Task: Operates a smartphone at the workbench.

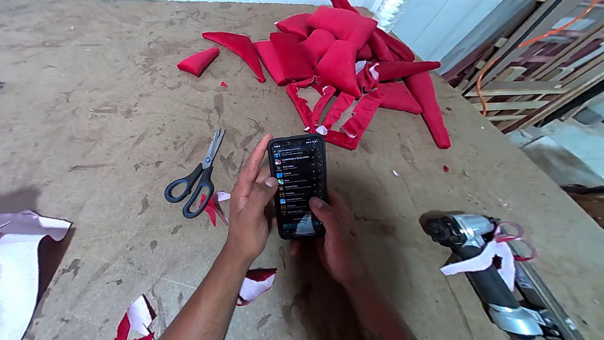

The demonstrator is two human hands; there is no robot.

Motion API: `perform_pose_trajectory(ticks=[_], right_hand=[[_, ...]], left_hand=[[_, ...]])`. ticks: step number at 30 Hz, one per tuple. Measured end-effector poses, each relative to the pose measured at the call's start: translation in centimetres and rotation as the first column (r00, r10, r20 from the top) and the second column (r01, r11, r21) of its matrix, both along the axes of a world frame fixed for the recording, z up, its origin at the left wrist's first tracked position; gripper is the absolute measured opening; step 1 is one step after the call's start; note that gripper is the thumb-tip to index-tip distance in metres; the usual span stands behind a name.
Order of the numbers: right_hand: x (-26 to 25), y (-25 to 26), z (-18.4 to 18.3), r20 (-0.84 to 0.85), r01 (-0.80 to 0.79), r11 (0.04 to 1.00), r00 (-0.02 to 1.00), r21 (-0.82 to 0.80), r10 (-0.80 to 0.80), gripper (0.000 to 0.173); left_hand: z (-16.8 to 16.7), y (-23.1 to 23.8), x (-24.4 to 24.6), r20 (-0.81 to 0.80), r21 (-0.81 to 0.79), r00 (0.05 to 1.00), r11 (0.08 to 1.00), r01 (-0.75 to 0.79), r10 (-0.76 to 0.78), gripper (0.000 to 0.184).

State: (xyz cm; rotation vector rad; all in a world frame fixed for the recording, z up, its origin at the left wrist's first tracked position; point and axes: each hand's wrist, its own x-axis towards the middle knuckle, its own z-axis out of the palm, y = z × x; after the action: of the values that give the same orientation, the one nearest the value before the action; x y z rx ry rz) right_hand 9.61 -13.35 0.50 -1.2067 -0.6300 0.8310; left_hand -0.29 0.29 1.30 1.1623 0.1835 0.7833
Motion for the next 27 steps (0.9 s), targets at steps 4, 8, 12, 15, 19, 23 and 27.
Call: perform_pose_trajectory(ticks=[4, 8, 12, 15, 19, 23, 27], right_hand=[[0.00, 0.03, 0.07, -0.001, 0.000, 1.000, 1.000, 0.000, 0.000, 0.039], [-0.05, 0.08, 0.14, 0.005, 0.006, 1.000, 1.000, 0.002, -0.006, 0.038], [-0.04, 0.14, 0.14, 0.003, 0.002, 1.000, 1.000, 0.010, -0.002, 0.038], [-0.11, 0.15, 0.19, 0.003, 0.006, 1.000, 1.000, 0.012, -0.006, 0.038], [-0.16, 0.10, 0.08, 0.014, 0.000, 1.000, 1.000, 0.019, 0.000, 0.041], [-0.14, 0.15, 0.06, 0.010, -0.002, 1.000, 1.000, 0.024, 0.001, 0.042], [-0.14, 0.20, 0.09, 0.018, -0.001, 1.000, 1.000, 0.025, 0.001, 0.043]], left_hand=[[0.01, -0.01, -0.01, -0.005, 0.005, 1.000, 1.000, -0.001, 0.001, 0.058], [-0.02, 0.01, 0.00, -0.011, 0.007, 1.000, 1.000, -0.001, 0.001, 0.059], [-0.03, 0.04, -0.05, -0.007, 0.011, 1.000, 1.000, 0.005, -0.005, 0.059], [-0.05, 0.08, -0.10, -0.003, 0.038, 1.000, 0.999, 0.017, -0.017, 0.062], [-0.13, 0.12, -0.12, 0.021, 0.074, 0.999, 0.997, 0.030, -0.032, 0.064], [-0.22, 0.19, -0.18, 0.020, 0.061, 0.999, 0.997, 0.043, -0.044, 0.067], [-0.21, 0.24, -0.17, 0.015, 0.055, 0.999, 0.997, 0.051, -0.052, 0.068]])
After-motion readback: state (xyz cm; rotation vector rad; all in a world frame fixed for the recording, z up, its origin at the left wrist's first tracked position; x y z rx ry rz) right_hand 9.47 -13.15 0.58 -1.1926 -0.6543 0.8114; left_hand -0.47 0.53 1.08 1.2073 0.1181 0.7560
